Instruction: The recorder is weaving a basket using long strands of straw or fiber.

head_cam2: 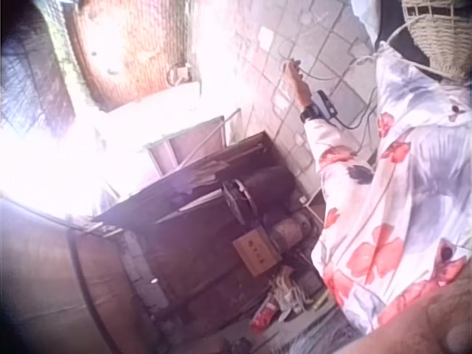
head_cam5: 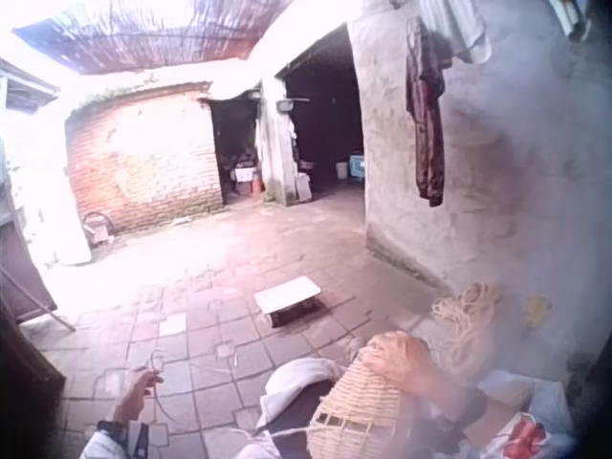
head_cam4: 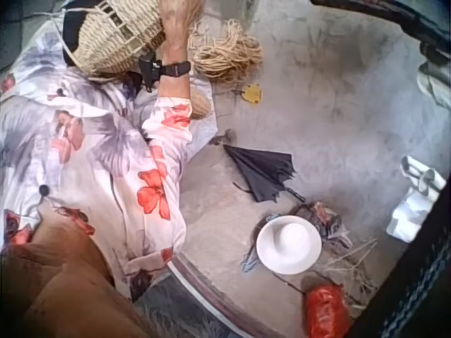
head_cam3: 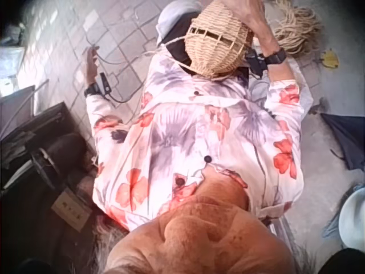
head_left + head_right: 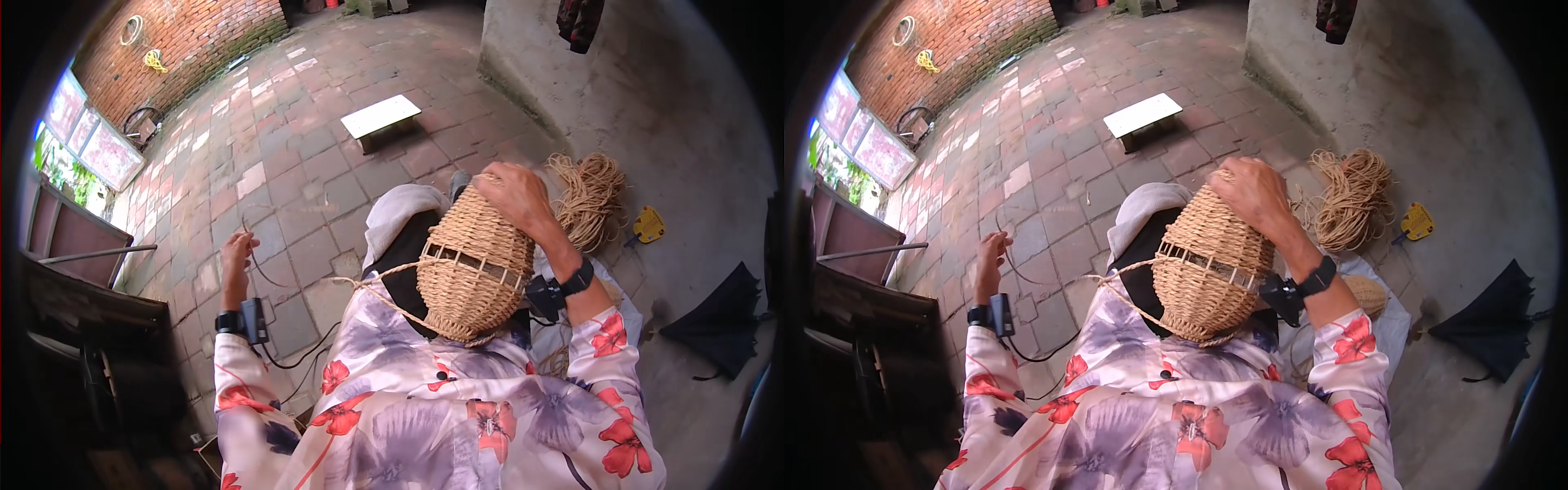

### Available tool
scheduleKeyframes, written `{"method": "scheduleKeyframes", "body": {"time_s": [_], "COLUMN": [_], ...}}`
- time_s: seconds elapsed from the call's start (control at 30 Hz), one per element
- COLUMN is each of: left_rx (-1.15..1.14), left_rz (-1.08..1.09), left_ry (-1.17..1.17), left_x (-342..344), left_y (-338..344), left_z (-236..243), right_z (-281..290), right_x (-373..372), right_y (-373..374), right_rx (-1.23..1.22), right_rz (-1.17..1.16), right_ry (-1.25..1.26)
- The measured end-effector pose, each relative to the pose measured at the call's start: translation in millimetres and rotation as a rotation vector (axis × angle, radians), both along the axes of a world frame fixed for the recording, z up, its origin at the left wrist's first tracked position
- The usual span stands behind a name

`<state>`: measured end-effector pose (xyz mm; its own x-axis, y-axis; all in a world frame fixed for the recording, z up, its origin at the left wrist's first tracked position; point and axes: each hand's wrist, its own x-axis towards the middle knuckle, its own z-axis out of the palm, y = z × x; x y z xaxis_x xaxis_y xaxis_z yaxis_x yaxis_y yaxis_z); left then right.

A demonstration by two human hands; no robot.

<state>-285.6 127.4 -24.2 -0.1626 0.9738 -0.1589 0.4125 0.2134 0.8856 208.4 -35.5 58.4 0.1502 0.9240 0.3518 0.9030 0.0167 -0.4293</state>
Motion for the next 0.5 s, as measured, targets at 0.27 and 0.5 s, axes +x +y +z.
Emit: {"method": "scheduleKeyframes", "body": {"time_s": [0.27,0.5], "left_rx": [-0.101,-0.287], "left_rz": [-0.634,-0.815], "left_ry": [-0.47,-0.472], "left_x": [167,234], "left_y": [-102,-141], "left_z": [69,67], "right_z": [23,32], "right_x": [-10,-21], "right_y": [-34,-49], "right_rx": [0.164,0.236], "right_rz": [-0.046,-0.063], "right_ry": [-0.031,-0.072]}}
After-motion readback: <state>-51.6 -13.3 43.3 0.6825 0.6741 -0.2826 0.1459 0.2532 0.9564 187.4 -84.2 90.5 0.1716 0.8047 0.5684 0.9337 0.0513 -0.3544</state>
